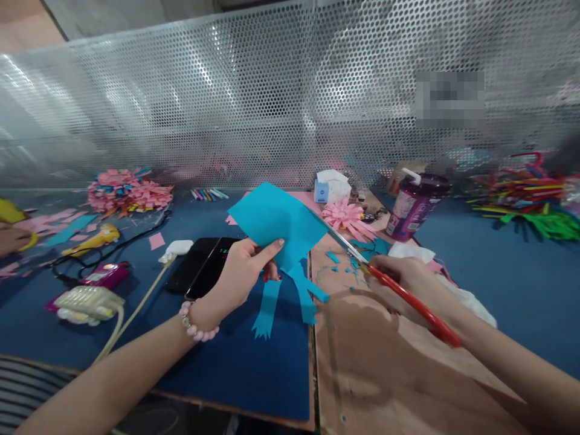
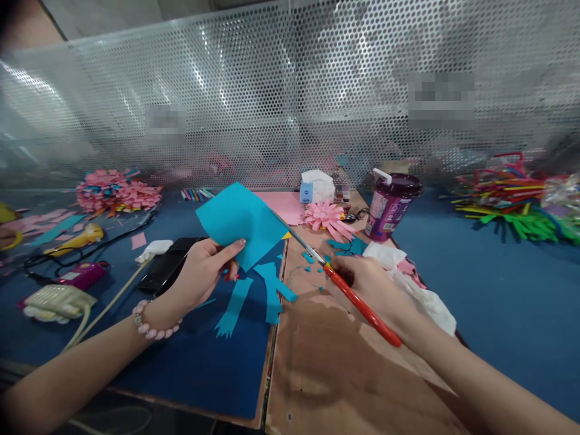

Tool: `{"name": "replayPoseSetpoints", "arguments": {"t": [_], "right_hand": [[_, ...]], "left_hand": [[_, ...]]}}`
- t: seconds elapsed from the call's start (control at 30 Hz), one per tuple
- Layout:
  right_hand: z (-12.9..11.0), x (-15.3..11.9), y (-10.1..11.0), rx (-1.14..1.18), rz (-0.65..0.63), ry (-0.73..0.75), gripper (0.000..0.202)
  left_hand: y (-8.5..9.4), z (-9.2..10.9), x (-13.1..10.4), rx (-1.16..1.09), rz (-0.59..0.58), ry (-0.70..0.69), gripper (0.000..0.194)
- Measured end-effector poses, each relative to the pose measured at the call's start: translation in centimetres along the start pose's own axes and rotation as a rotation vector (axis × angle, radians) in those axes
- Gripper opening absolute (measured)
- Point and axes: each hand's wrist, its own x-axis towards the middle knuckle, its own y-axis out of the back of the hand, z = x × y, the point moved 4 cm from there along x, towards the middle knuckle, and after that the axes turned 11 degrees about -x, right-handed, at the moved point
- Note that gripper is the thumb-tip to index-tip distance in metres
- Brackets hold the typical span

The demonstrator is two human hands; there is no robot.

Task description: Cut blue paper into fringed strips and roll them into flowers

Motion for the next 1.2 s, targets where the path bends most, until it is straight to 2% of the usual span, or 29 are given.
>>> {"name": "replayPoseSetpoints", "arguments": {"t": [0.17, 0.33, 0.7, 0.87, 1.0, 1.2], "right_hand": [[-0.2, 0.1, 0.0, 0.000, -0.044, 0.020, 0.021], [0.0, 0.0, -0.1, -0.021, -0.020, 0.031, 0.024], [0.0, 0.1, -0.3, -0.076, -0.081, 0.012, 0.027], [0.0, 0.0, -0.4, -0.075, -0.066, 0.036, 0.027], [0.2, 0.0, -0.6, -0.084, -0.070, 0.031, 0.024], [0.8, 0.0, -1.2, -0.070, -0.110, -0.002, 0.023]], "left_hand": [[0.1, -0.1, 0.0, -0.037, -0.008, 0.004, 0.033], [0.1, -0.2, 0.0, -0.007, -0.010, 0.014, 0.037], [0.3, -0.4, 0.1, 0.013, -0.025, 0.006, 0.037], [0.2, -0.4, 0.3, -0.058, -0.015, -0.020, 0.021], [0.1, -0.3, 0.4, -0.083, -0.026, -0.044, 0.033], [-0.1, -0.1, 0.3, -0.069, -0.040, -0.072, 0.036]]}}
